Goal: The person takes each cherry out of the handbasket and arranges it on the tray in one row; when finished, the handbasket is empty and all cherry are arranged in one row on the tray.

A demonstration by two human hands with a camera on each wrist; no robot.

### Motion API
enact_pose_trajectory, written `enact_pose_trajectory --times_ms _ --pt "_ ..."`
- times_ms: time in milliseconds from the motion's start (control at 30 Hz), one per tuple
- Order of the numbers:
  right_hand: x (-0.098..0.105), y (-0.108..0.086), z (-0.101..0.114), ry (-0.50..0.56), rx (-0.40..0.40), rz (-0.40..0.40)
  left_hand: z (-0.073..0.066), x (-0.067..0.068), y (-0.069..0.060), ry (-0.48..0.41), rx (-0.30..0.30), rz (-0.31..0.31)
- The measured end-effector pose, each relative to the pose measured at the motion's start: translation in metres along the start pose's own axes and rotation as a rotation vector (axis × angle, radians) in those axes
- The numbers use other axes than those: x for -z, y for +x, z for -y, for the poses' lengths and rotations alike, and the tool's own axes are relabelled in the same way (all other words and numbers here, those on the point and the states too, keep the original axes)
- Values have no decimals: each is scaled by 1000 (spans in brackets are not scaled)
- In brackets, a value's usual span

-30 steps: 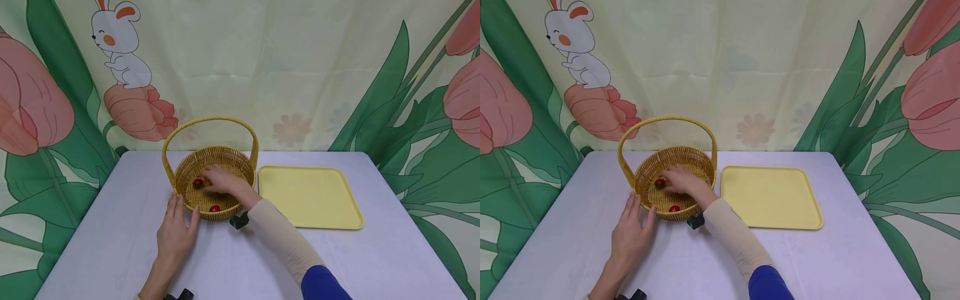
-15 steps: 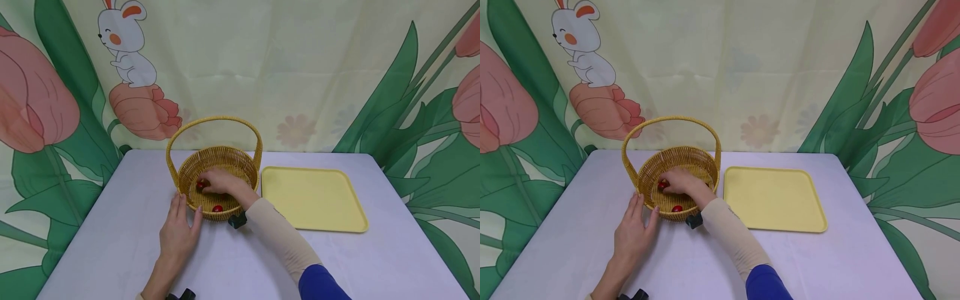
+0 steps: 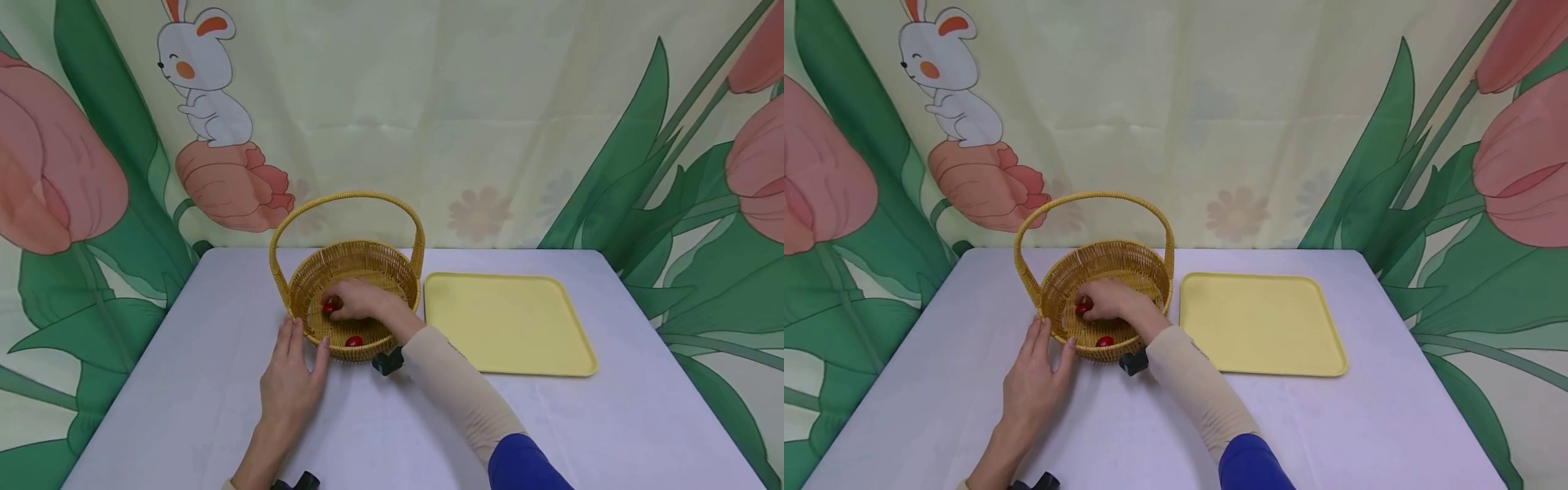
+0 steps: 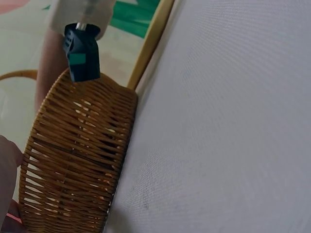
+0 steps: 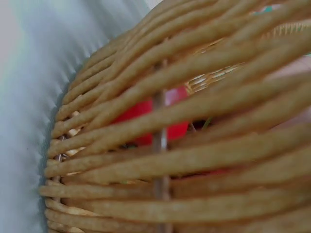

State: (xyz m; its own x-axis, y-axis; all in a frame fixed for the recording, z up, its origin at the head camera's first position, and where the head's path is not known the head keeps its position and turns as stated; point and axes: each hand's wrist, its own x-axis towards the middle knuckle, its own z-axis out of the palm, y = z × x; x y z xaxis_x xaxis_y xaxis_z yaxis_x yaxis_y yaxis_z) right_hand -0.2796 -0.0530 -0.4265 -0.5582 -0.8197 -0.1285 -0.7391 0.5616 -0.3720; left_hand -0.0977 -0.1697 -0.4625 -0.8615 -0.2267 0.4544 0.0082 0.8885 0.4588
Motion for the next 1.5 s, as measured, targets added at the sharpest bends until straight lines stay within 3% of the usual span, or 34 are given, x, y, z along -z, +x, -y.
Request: enact_pose_trajectory --times_ms 400,800,1200,1500 --pt "5 -18 5 47 63 -87 2 -1 -1 1 -8 -8" --pt "22 -63 -1 190 46 -237 1 -1 1 13 -5 -3" --pt "29 -109 -23 302 7 -457 0 -1 0 9 7 -10" --pt "39 -142 -38 378 -21 -462 -1 0 -1 -10 -1 -20"
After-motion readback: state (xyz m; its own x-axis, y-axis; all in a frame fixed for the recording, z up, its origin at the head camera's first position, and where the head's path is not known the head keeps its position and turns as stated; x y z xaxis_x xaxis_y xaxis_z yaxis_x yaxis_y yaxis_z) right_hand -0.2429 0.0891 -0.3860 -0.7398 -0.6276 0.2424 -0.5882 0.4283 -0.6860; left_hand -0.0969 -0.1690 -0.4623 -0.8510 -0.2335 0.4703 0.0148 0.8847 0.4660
